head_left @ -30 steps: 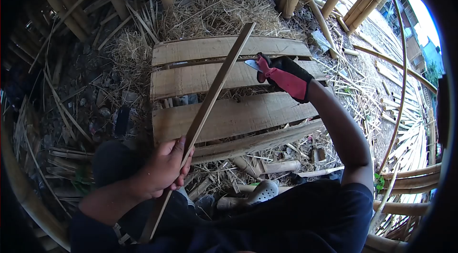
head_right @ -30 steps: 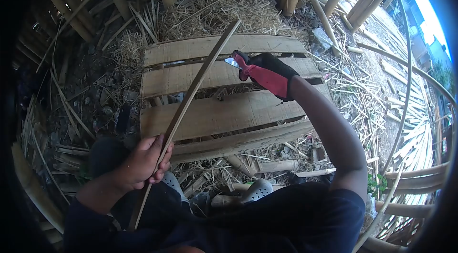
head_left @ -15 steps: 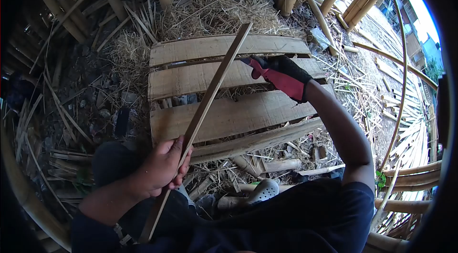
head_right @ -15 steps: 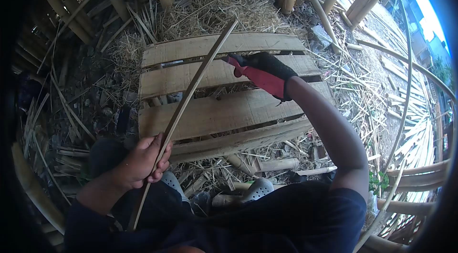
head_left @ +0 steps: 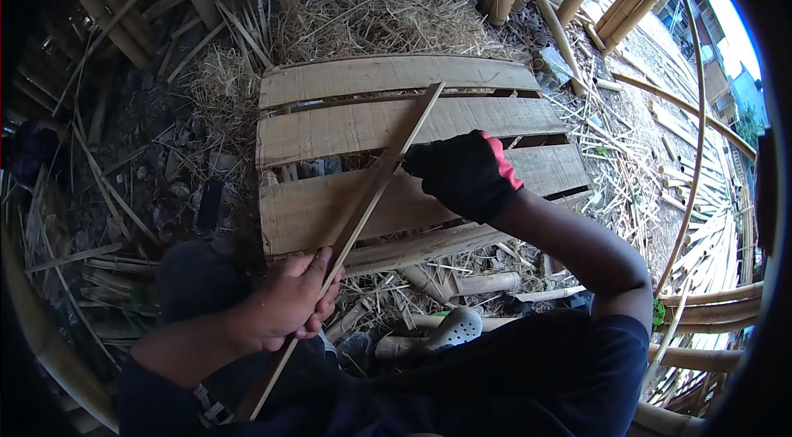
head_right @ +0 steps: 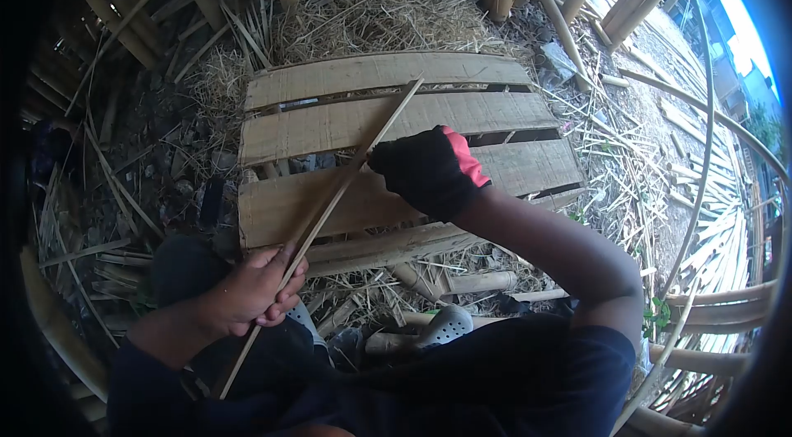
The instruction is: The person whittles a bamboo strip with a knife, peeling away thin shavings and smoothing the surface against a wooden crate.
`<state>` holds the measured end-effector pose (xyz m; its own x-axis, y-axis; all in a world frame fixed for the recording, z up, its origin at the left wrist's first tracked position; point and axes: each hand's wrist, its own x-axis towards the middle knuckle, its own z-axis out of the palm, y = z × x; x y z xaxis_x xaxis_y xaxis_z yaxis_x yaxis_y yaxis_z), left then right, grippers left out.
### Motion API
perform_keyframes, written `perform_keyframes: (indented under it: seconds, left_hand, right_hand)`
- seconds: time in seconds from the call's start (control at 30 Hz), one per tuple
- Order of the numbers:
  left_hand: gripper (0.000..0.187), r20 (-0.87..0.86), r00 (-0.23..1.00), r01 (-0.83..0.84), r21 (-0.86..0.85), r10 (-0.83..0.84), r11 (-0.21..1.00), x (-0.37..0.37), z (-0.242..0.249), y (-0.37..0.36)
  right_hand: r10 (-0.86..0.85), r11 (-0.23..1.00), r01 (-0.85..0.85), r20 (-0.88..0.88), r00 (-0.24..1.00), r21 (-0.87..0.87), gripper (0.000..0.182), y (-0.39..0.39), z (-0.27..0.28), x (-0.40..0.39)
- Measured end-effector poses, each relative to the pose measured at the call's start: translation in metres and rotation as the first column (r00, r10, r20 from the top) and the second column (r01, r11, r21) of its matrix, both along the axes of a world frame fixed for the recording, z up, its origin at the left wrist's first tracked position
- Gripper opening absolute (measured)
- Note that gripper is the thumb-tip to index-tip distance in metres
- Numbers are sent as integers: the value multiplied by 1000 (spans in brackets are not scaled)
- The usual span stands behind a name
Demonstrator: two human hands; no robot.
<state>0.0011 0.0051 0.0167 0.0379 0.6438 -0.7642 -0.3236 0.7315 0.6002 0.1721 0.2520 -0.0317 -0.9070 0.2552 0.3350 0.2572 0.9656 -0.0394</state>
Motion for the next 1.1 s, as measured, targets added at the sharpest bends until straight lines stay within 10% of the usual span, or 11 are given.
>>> perform_keyframes:
  seconds: [0.7,0.8,0.83,1.1]
  left_hand:
    - [42,-207,975,79,-4,-78,997,2,1,0]
    - [42,-217,972,92,-1,-90,996,3,1,-1]
    - [42,-221,971,95,1,-92,995,3,0,-3]
    - [41,-184,980,76,-1,-75,997,4,1,-1]
  right_hand:
    - [65,991,-51,108,992,-125,11,22,9,-13]
    - [121,993,-120,20,993,-21,13,-4,-5,-9]
    - [115,936,-166,176,978,310,14,-6,-4,-9]
    - [29,990,-22,49,998,-139,17,8,-14,-8]
